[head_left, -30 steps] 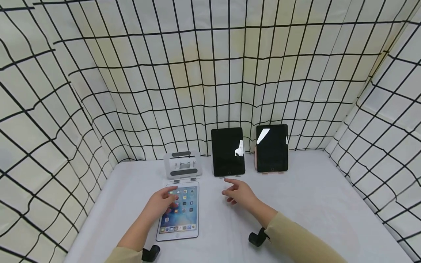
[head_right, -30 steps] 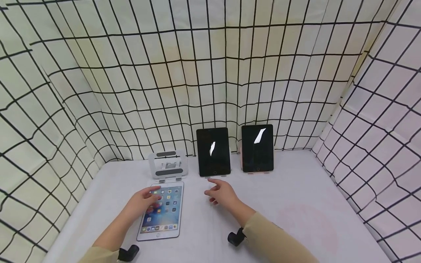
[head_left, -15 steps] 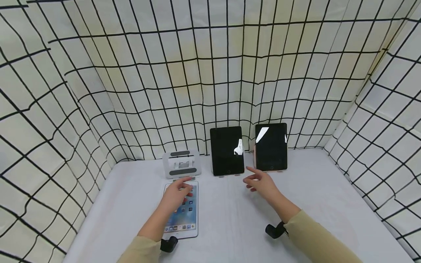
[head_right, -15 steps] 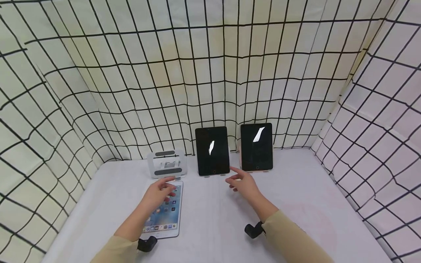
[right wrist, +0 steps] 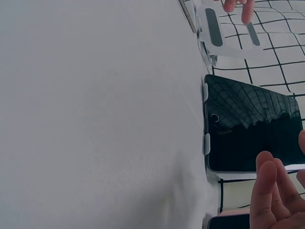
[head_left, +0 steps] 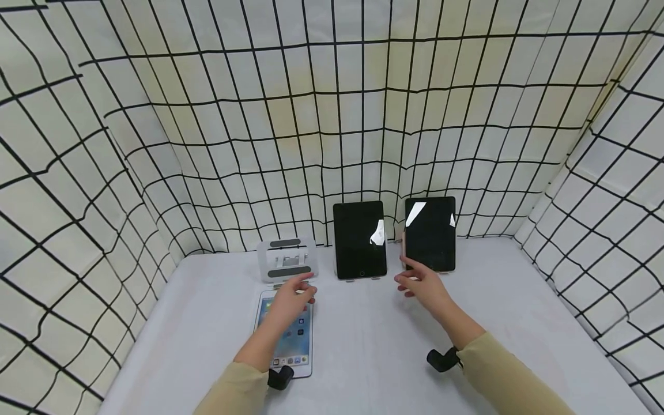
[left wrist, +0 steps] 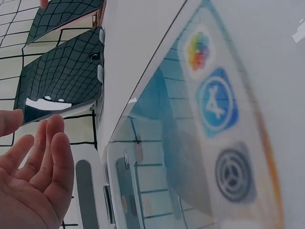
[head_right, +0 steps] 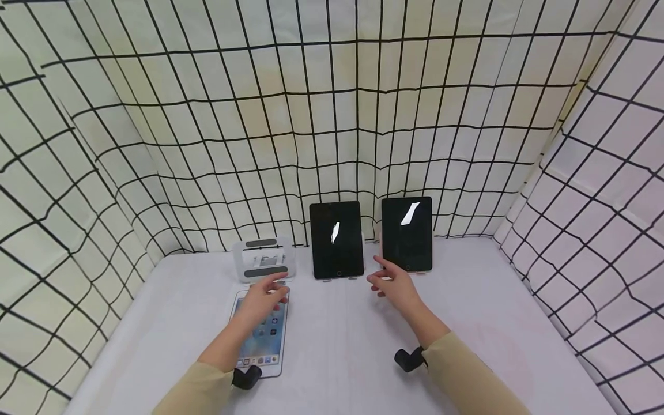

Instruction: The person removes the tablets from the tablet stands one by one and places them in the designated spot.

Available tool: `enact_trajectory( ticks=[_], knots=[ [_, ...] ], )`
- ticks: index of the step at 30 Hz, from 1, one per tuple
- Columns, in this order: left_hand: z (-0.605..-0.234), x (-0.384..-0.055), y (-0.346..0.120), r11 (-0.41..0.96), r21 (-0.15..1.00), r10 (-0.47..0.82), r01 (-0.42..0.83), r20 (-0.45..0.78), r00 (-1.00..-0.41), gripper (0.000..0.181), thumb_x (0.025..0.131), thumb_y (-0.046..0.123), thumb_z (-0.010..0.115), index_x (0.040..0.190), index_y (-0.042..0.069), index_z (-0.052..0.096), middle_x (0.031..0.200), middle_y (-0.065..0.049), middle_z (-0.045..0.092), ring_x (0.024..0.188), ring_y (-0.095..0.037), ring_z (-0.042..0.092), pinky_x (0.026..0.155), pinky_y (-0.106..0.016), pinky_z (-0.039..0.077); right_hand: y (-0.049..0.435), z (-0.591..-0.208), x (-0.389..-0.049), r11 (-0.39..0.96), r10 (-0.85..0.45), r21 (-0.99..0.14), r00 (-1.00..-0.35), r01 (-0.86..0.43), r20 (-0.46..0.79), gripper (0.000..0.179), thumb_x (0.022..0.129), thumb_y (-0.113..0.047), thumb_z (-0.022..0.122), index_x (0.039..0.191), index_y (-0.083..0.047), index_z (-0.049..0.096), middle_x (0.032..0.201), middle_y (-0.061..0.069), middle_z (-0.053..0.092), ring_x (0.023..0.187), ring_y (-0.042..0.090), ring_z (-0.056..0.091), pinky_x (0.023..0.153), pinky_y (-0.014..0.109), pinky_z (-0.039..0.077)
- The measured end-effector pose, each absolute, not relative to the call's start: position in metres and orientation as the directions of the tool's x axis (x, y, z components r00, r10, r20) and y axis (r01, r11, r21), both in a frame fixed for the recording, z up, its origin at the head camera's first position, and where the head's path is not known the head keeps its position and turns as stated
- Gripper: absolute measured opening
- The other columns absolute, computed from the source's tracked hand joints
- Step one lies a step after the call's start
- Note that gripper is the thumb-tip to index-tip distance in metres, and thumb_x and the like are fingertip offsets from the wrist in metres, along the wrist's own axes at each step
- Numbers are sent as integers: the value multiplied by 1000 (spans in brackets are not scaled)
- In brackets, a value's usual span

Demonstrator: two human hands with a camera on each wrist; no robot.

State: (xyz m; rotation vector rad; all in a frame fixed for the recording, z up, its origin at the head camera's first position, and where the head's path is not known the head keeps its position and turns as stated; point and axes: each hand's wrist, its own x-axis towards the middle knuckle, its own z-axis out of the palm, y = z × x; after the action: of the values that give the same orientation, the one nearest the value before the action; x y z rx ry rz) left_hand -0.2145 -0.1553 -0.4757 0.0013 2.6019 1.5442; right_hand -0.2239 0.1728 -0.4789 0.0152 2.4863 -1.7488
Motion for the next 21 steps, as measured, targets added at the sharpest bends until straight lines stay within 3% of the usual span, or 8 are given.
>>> enact_trajectory(
  ticks=[12, 21],
  knots=[
    [-482, -241, -122, 503, 864, 99, 10, -46, -994, 62, 97, 18, 63, 153, 18, 37, 105, -4, 65, 79, -19, 68, 62, -31, 48, 168, -479, -245, 391, -46, -918, -994, 73, -98, 66, 97, -22, 66, 155, -21, 36, 112, 12, 64, 95, 26, 66, 79, 31, 57],
    [-480, -258, -108, 578, 815, 116, 36, -38, -992, 67, 97, 22, 63, 156, 23, 31, 106, -1, 66, 73, -12, 65, 63, -31, 48, 157, -473, -262, 396, -53, -916, -994, 65, -93, 69, 96, -17, 66, 156, -21, 32, 110, 12, 61, 92, 27, 65, 75, 31, 57]
  ],
)
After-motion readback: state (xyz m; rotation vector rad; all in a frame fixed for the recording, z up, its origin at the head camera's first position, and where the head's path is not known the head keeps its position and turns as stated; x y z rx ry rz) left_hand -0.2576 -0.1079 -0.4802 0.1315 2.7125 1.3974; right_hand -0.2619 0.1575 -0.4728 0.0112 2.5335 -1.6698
